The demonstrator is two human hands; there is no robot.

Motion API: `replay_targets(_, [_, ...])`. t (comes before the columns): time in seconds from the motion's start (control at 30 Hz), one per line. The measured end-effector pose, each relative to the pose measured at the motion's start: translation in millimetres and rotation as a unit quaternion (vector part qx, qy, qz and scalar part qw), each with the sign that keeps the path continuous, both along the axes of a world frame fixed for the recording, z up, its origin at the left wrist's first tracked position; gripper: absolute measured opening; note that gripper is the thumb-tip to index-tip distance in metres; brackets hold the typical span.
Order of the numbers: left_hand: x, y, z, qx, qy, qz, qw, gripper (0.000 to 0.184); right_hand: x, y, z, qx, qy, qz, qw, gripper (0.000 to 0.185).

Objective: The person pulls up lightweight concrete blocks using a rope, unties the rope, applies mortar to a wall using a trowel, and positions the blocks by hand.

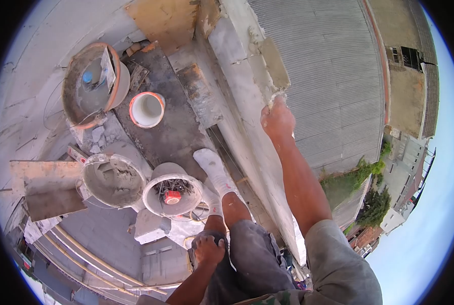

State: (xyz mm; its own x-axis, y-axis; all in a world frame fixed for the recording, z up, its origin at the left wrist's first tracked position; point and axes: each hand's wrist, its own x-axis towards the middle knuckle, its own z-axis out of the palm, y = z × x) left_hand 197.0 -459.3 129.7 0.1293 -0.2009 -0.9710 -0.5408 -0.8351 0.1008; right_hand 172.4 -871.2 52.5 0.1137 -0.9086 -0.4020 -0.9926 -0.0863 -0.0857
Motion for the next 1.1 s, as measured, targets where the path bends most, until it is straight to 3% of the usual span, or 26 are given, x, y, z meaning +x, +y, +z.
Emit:
replay_targets(0.1, [-3,5,-3,0.008,-0.005,-0.001,1.0,0.05,0,-4,7,-0.058,-0.074,-0.004,0.996,0.026])
replay_targets(0.2, [-2,3,-3,0.007,0.004,0.005,1.0,0.05,5,-27,18,-0.019,-0.255,-0.016,0.967,0.03])
replay_targets(0.3, [0,-1,0,0.011,0.005,0.003,1.0,0.049,33,-58,43,0.131,-0.279,-0.072,0.948,0.036])
replay_targets(0.4, [2,-1,1,0.018,0.008,0.0,1.0,0.05,51,-74,50,0.217,-0.288,-0.149,0.921,0.039])
replay_targets(0.5, [0,0,2,0.012,0.004,-0.006,1.0,0.05,40,-56,50,0.226,-0.283,-0.195,0.911,0.04])
replay_targets(0.7, [-2,5,1,-0.002,-0.009,0.002,1.0,0.051,-16,-16,56,0.207,-0.17,-0.173,0.948,0.042])
replay_targets(1.1, [-3,5,3,0.0,-0.01,-0.028,1.0,0.049,-121,71,23,0.152,-0.201,-0.175,0.952,0.034])
